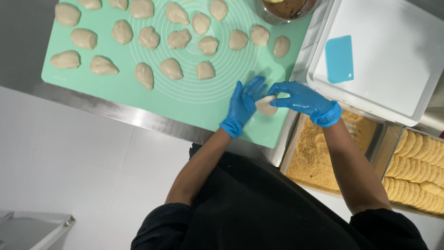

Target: The person fills small dough pieces with a brown paste, seals them, rolls them into elongated shapes, and coats them in a tray of crumbs. The finished dumplings are placed into a metal tray.

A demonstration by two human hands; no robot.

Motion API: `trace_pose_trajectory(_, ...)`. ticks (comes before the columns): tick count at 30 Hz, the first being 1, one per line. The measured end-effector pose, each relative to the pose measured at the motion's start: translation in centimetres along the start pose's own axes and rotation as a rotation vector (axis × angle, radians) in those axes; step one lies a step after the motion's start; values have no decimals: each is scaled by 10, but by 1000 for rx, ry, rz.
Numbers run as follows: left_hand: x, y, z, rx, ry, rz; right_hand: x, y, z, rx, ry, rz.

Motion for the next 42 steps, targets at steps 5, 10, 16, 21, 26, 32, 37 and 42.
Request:
trace_pose_trajectory(5, 21, 25, 1, -33, 16, 39, -22, 49, -4, -228, -217, -92)
trace_pose_trajectory(10, 30, -12, -24, 62, -115, 457, -27, 42, 13, -153, -226, -122)
trace_pose_trajectory(16, 40, -74, -33, 124, -290, 826, -120, 26, 65, -329, -439, 13)
trace_pose_trajectory(21, 46, -103, -25, 71, -320, 969, -185, 0, 147, -274, -756, -1154)
trace_pose_trajectory(26, 36, -127, -22, 37, -459, 782, -189, -40, 188, -156, -601, -1416)
trace_pose_trajectory(32, 26, -125, 1, 63, -506, 687, -206, -22, 194, -147, -605, -1389)
trace_pose_trajectory(37, 30, -120, 12, 54, -467, 745, -196, -21, 227, -60, -497, -1416)
trace_pose_trajectory(42, 22, -125, 8, 73, -492, 734, -195, -46, 246, 50, -384, -1175)
Point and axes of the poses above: each hand's wrist, its own z-axis towards the middle knuckle, its own x-axis out of the palm, y = z × x, the point moved 9 cm from there along z, towards the middle knuckle, and after that the axes turned 1 degree about -y, right-handed, at the moved point
